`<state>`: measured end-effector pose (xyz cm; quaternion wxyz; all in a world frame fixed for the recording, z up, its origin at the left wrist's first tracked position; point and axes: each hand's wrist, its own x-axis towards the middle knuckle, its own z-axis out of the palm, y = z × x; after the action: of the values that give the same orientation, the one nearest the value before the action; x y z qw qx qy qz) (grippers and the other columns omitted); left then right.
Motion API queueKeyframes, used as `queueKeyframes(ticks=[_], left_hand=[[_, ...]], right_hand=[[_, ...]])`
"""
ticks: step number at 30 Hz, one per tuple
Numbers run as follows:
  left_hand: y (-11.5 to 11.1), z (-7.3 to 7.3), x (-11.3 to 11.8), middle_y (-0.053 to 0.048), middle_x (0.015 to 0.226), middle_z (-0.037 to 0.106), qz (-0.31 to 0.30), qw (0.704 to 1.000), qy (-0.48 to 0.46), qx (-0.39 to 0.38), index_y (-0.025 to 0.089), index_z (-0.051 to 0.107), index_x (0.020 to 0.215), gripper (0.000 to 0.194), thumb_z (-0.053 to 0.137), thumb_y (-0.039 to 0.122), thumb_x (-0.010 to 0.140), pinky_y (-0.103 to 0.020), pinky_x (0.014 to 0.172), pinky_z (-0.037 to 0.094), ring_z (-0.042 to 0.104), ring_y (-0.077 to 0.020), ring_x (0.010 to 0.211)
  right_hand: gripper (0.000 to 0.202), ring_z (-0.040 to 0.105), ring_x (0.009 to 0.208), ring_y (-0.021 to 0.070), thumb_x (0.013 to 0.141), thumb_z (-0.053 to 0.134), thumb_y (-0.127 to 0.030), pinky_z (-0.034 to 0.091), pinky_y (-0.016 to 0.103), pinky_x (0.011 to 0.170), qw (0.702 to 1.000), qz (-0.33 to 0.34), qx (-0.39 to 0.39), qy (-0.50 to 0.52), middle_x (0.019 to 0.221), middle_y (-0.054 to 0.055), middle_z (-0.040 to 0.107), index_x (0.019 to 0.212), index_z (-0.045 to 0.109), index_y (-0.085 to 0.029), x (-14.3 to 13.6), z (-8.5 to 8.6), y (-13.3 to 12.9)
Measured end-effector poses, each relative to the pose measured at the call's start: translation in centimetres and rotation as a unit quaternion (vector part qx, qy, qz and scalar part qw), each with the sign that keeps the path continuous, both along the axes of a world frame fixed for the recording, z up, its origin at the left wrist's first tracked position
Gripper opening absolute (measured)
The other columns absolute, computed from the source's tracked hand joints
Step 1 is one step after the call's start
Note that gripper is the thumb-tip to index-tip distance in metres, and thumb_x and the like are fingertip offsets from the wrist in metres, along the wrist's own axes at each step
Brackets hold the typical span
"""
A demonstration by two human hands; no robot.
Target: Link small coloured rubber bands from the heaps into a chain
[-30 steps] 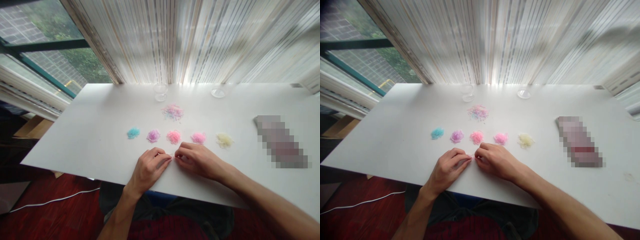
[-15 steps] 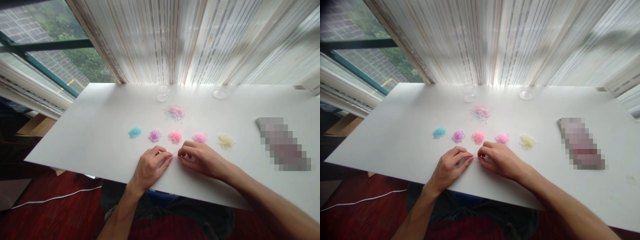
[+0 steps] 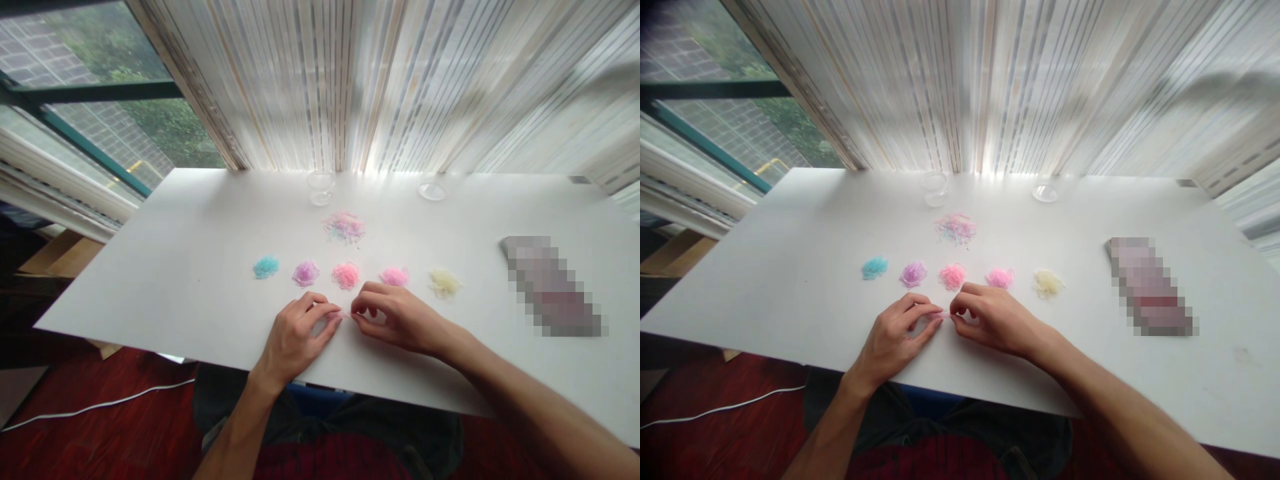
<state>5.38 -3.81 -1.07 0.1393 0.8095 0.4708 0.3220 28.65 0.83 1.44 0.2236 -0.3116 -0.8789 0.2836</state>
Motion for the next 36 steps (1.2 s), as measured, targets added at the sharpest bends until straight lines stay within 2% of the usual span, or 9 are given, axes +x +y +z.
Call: queueKeyframes(ticks=[7, 14, 18, 24, 30, 36], left_hand=[[-0.1, -0.1, -0.2, -0.004, 0.097, 0.07, -0.023, 0.999, -0.041, 0.009, 0.021, 0.074, 0.108, 0.012, 0.065, 0.019, 0.099, -0.025, 0.069, 0.057, 0.065, -0.0124, 0.074], [0.0, -0.1, -0.3, -0.003, 0.093, 0.069, -0.018, 0.997, -0.074, 0.003, 0.02, 0.073, 0.105, 0.01, 0.065, 0.018, 0.099, -0.024, 0.067, 0.056, 0.064, -0.0117, 0.073], [0.1, -0.1, -0.4, -0.003, 0.093, 0.07, -0.008, 0.994, -0.109, -0.009, 0.02, 0.074, 0.104, 0.011, 0.064, 0.022, 0.1, -0.023, 0.063, 0.055, 0.061, -0.01, 0.066], [-0.1, 0.1, -0.7, -0.004, 0.091, 0.071, -0.01, 0.986, -0.165, -0.034, 0.019, 0.075, 0.104, 0.014, 0.063, 0.026, 0.101, -0.023, 0.059, 0.051, 0.051, -0.0089, 0.057], [-0.3, 0.2, -1.0, -0.003, 0.091, 0.072, -0.038, 0.984, -0.174, -0.028, 0.021, 0.074, 0.105, 0.012, 0.064, 0.024, 0.101, -0.023, 0.06, 0.052, 0.057, -0.011, 0.062], [-0.4, -0.1, -1.1, -0.002, 0.092, 0.073, -0.041, 0.991, -0.131, 0.011, 0.021, 0.072, 0.1, 0.009, 0.063, 0.022, 0.101, -0.026, 0.067, 0.053, 0.062, -0.0126, 0.065]], right_hand=[[0.009, 0.061, 0.07, 0.0139, 0.095, 0.06, -0.018, 0.046, 0.025, 0.064, 1.0, 0.001, -0.003, 0.01, 0.083, 0.004, 0.067, 0.092, 0.069, -0.018, -0.4, -0.6, 0.0], [0.015, 0.061, 0.072, 0.0148, 0.099, 0.061, -0.03, 0.047, 0.027, 0.064, 1.0, -0.005, -0.013, -0.021, 0.088, 0.006, 0.069, 0.1, 0.071, -0.018, -0.4, -0.6, 0.1], [0.015, 0.06, 0.068, 0.0139, 0.099, 0.061, -0.028, 0.047, 0.026, 0.063, 0.999, -0.01, -0.038, -0.005, 0.082, 0.005, 0.069, 0.098, 0.071, -0.017, -0.7, -0.6, 0.5], [0.015, 0.06, 0.067, 0.0123, 0.097, 0.062, -0.031, 0.048, 0.023, 0.059, 0.998, -0.029, -0.046, 0.034, 0.084, 0.005, 0.072, 0.099, 0.069, -0.018, -1.4, 0.6, 0.3], [0.015, 0.062, 0.069, 0.0136, 0.098, 0.063, -0.032, 0.049, 0.023, 0.056, 0.992, -0.109, -0.036, 0.054, 0.078, 0.003, 0.069, 0.093, 0.071, -0.019, -2.9, 1.8, -2.5], [0.016, 0.063, 0.069, 0.0153, 0.097, 0.065, -0.035, 0.053, 0.027, 0.061, 0.966, -0.232, -0.025, 0.115, 0.082, 0.005, 0.072, 0.095, 0.071, -0.02, -5.1, 1.0, -5.8]])
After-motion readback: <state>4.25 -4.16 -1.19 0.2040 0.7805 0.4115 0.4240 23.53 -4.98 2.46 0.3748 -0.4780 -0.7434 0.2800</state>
